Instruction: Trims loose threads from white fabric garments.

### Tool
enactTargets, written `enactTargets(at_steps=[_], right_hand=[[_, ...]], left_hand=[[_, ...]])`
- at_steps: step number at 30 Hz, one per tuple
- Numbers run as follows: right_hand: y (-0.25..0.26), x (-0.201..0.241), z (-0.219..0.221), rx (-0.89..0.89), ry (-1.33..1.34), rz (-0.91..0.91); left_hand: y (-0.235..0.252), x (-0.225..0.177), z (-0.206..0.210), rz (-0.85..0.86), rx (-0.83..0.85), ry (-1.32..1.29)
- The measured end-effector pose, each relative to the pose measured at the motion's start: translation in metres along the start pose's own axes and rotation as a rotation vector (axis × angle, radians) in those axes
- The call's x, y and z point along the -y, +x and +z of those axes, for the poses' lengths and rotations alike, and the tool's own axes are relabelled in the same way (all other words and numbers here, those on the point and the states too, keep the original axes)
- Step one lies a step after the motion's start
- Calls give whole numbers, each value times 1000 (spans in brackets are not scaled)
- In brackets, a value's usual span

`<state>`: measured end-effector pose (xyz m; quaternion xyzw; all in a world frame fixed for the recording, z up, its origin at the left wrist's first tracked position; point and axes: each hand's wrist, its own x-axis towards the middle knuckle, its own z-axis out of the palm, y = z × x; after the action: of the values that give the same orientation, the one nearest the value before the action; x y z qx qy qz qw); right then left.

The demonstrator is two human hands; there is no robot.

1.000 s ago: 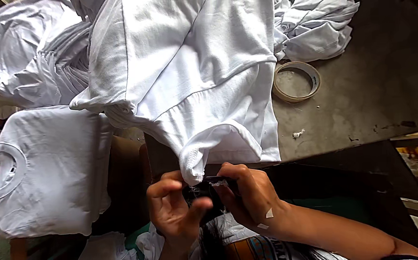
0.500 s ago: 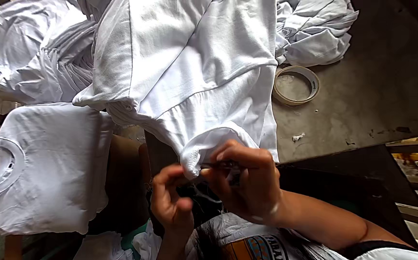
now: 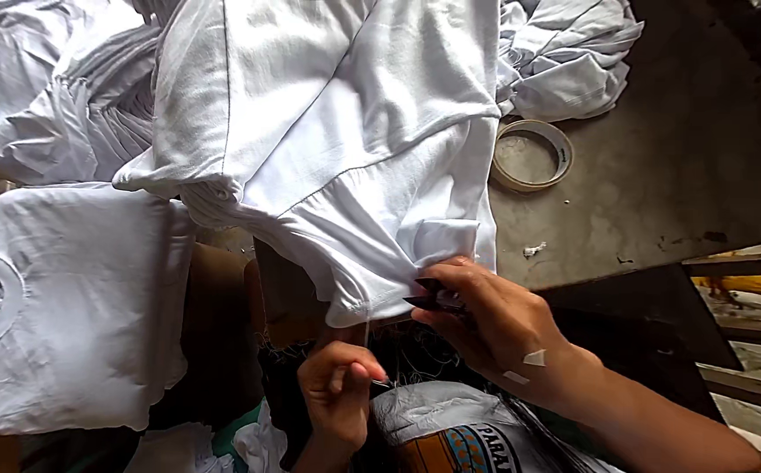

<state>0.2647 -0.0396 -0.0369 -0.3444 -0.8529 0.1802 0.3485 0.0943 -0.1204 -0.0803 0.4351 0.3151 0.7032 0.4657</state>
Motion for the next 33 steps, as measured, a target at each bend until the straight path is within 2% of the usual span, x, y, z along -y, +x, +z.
enactTargets(at_steps=[5, 10, 17, 24, 27, 30, 33], right_hand=[[-1, 3, 18, -19, -35, 12], [9, 1, 21, -2, -9, -40], [6, -6, 14, 69, 54, -113], [7, -8, 11, -86, 5, 9], [4, -8, 11, -118, -64, 67], [1, -1, 18, -117, -116, 90], [1, 11, 21, -103, -94, 78]], left_hand=[[11, -1, 8, 130, -35, 135], [11, -4, 5, 163, -18, 289], [12, -7, 2, 175, -5, 339], [7, -2, 3, 209, 25, 388], [12, 1, 9, 126, -123, 229], [27, 0, 20, 6, -332, -110], [34, -2, 24, -9, -396, -219]])
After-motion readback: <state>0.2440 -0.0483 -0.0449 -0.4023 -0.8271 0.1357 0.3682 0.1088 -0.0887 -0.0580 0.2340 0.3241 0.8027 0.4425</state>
